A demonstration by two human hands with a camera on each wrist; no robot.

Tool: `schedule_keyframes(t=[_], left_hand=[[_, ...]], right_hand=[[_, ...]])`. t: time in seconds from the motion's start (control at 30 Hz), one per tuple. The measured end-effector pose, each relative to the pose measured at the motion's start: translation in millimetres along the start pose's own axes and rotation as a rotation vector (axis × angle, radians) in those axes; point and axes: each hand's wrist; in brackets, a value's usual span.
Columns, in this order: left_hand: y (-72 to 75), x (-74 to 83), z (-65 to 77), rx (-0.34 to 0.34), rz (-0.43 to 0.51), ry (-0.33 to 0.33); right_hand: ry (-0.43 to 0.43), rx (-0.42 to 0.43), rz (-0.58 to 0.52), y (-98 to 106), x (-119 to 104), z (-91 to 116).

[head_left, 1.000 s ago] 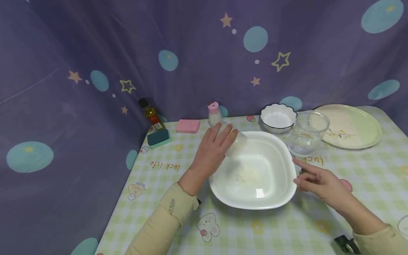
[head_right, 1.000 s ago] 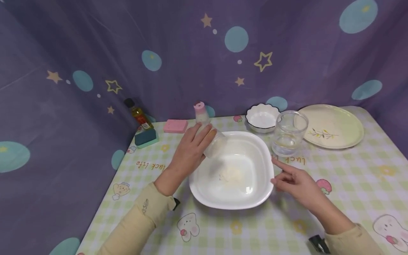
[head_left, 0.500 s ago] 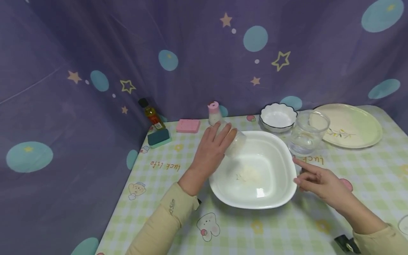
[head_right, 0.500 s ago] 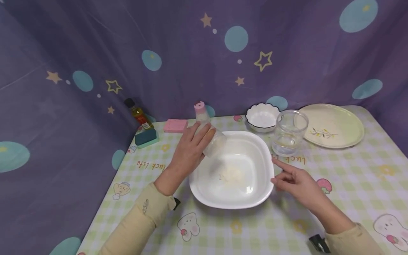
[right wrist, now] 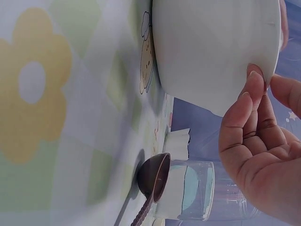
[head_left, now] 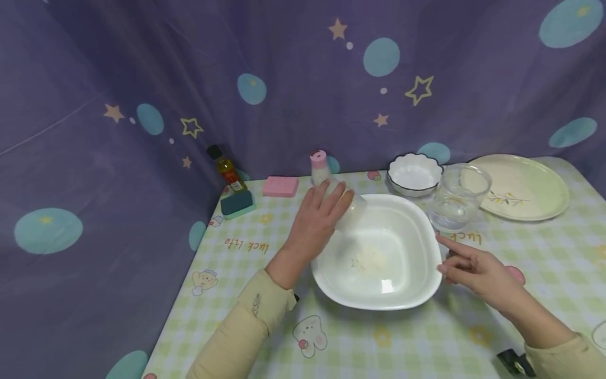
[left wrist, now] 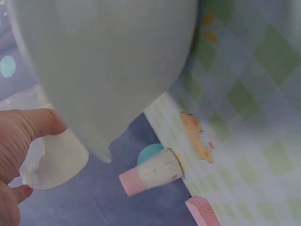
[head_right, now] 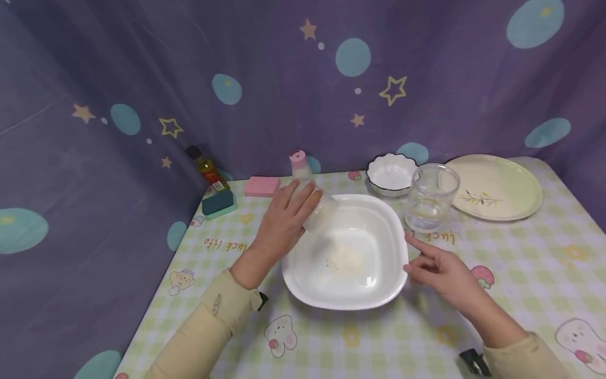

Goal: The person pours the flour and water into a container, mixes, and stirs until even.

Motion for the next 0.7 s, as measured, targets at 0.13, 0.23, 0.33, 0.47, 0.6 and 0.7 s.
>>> schedule_keyframes(t=[0.13, 0.23, 0.33, 0.47, 0.6, 0.7], left_hand=[[-1.0, 0.7, 0.3, -0.022, -0.006, -0.007], [-1.8, 1.1, 0.0, -0.024, 0.009, -0.006], [-1.5, 0.9, -0.6, -0.022, 0.003, -0.008], [-0.3, 0.5, -2.0, -0.018, -0.022, -0.015], [-1.7, 1.1, -2.5, -0.036, -0.013, -0.029], [-2.0, 1.2, -2.3, -0.040, -0.025, -0.016]], right_hand=[[0.000, 0.003, 0.003, 0.4, -0.7, 0.4], [0.003, 0.006, 0.007, 0.7, -0.8, 0.1], [0.005, 0.002, 0.004, 1.0, -0.6, 0.4], [0.012, 0.001, 0.002, 1.0, -0.4, -0.2], [0.009, 0.003, 0.003, 1.3, 0.0, 0.1], [0.019, 0.001, -0.012, 1.5, 0.5, 0.3]])
Point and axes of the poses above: each hand's wrist, its own z-axis away from the middle knuckle, its own y-axis out of the back of the hand, x = y × z, and after that the axes turned 2 degrees about -x, right-handed
